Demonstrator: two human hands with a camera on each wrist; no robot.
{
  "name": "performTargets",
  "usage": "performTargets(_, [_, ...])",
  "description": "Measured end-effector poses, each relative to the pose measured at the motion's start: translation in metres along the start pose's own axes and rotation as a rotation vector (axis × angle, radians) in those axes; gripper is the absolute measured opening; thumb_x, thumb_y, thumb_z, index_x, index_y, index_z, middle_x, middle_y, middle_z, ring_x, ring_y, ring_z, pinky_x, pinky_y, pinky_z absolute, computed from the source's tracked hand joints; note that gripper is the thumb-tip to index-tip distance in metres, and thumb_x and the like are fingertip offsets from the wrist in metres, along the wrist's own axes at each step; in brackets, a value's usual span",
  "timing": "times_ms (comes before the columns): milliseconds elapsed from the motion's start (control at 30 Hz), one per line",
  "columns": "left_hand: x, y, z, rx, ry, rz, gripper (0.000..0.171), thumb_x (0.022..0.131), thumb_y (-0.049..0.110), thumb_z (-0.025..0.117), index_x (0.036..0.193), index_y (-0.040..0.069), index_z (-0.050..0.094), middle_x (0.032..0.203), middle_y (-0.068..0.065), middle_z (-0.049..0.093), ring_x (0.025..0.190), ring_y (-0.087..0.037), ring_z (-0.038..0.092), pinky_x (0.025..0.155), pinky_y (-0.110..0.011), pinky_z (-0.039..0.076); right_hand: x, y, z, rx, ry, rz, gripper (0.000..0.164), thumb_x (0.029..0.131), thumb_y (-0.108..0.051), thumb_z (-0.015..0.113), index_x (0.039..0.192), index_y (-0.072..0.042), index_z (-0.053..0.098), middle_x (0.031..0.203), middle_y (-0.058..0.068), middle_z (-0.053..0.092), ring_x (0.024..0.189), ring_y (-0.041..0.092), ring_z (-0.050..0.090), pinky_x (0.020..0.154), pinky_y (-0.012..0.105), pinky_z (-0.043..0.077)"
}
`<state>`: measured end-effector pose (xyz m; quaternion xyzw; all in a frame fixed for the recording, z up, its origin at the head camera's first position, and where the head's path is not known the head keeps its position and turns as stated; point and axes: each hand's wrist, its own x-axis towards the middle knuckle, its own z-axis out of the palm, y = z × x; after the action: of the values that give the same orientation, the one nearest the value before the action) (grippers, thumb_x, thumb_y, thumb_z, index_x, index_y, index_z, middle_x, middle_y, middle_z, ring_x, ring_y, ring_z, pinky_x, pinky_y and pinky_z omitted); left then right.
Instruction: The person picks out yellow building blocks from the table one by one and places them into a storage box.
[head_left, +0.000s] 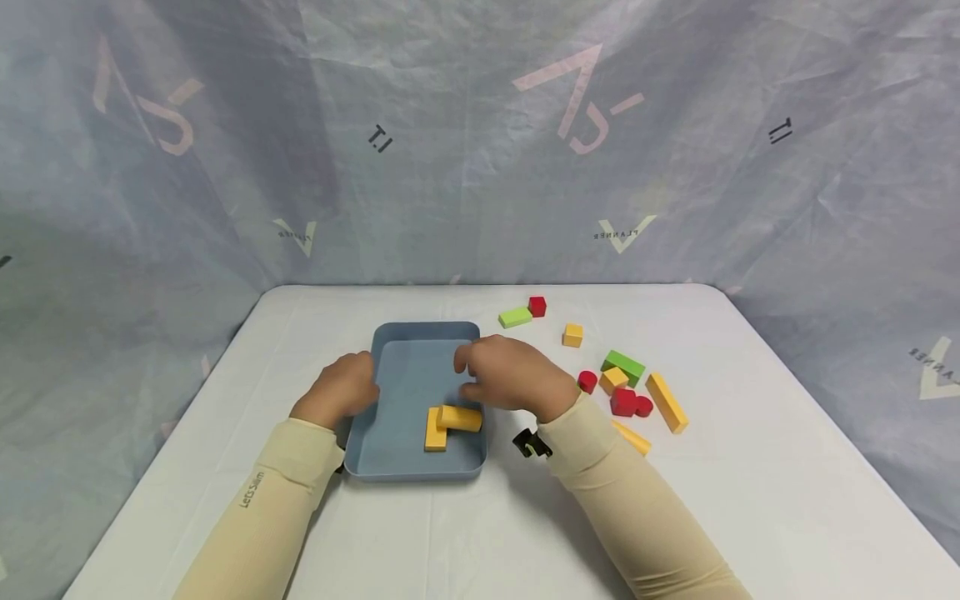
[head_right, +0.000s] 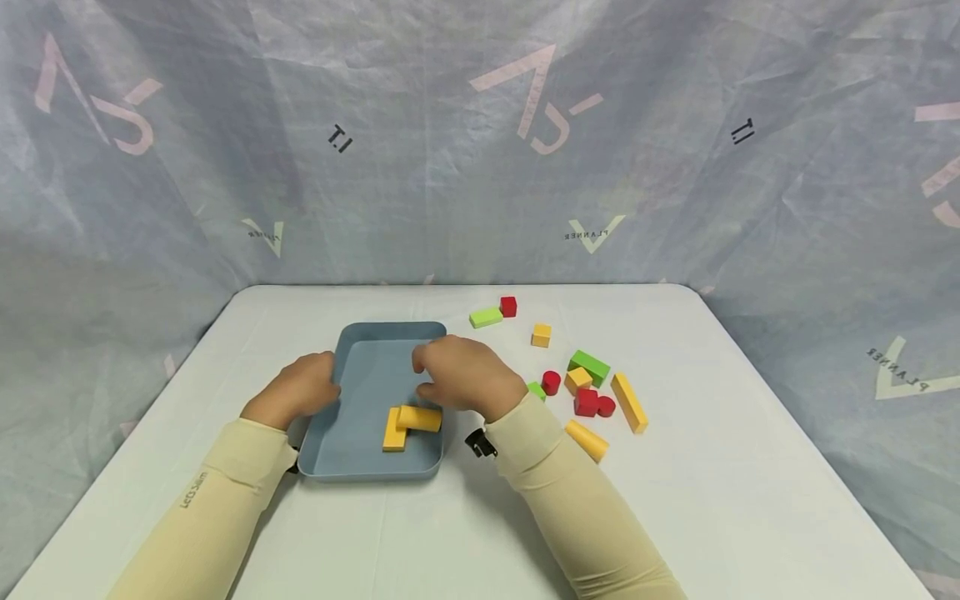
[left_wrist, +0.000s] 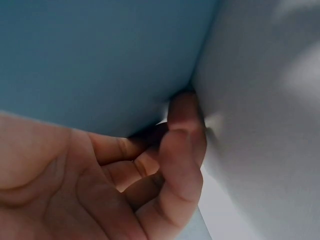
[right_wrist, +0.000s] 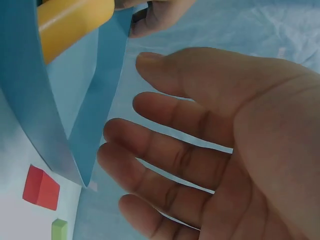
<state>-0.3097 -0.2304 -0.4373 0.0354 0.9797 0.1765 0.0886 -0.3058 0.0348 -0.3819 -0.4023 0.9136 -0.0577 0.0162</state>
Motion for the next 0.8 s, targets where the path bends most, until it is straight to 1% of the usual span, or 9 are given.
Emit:
performTargets(100, [0.0,0.001,0.0,0.006,-0.005,-0.002,0.027,0.083,0.001,0.053,0.107,-0.01,0.052,0.084,-0.016,0.055,0.069,-0.026,0.053,0.058,-0.041,0.049,-0.001,0.003,-0.002,-0.003,0.04,-0.023,0.027,0.085,-0.029,0.07,0.107,-0.016,0.065,0.1,-0.007,0.064,0.082,0.005,0.052,0.075,0.03,0.05])
performTargets(233, [0.001,0.001,0.0,0.015,-0.003,-0.001,0.027,0.083,0.001,0.053,0.107,-0.01,0.052,0.083,-0.015,0.055,0.069,-0.026,0.053,0.057,-0.04,0.049,-0.002,0.007,-0.004,0.005,0.056,-0.022,0.026,0.085,-0.029,0.07,0.107,-0.016,0.065,0.1,-0.007,0.063,0.082,0.005,0.052,0.075,0.03,0.05])
performTargets(367, [0.001,0.0,0.002,0.009,0.001,0.005,0.027,0.082,0.001,0.054,0.107,-0.011,0.052,0.081,-0.015,0.056,0.067,-0.025,0.054,0.056,-0.04,0.05,-0.003,0.01,-0.004,0.028,0.059,-0.002,0.026,0.085,-0.029,0.07,0.107,-0.016,0.065,0.098,-0.007,0.063,0.079,0.004,0.051,0.073,0.03,0.051])
performTargets(533, [0.001,-0.001,0.003,0.001,0.005,0.001,0.028,0.082,0.0,0.054,0.108,-0.011,0.052,0.082,-0.016,0.056,0.067,-0.025,0.054,0.056,-0.041,0.051,-0.005,0.015,-0.007,0.041,0.08,0.02,0.024,0.084,-0.029,0.071,0.105,-0.018,0.065,0.096,-0.005,0.064,0.076,0.004,0.051,0.07,0.027,0.05])
performTargets(700, [0.001,0.0,0.002,0.011,0.009,0.005,0.028,0.082,0.0,0.053,0.108,-0.011,0.052,0.083,-0.017,0.056,0.068,-0.025,0.054,0.058,-0.041,0.051,-0.009,0.022,-0.01,0.035,0.101,0.055,0.022,0.084,-0.032,0.071,0.103,-0.022,0.065,0.092,-0.01,0.062,0.075,0.002,0.051,0.067,0.023,0.049])
performTargets(800, [0.001,0.0,0.002,0.019,0.009,0.013,0.028,0.083,0.001,0.053,0.108,-0.011,0.052,0.083,-0.016,0.056,0.068,-0.025,0.054,0.058,-0.042,0.051,-0.011,0.024,-0.014,0.051,0.113,0.073,0.02,0.084,-0.031,0.072,0.101,-0.023,0.066,0.091,-0.011,0.062,0.077,0.004,0.053,0.068,0.023,0.049])
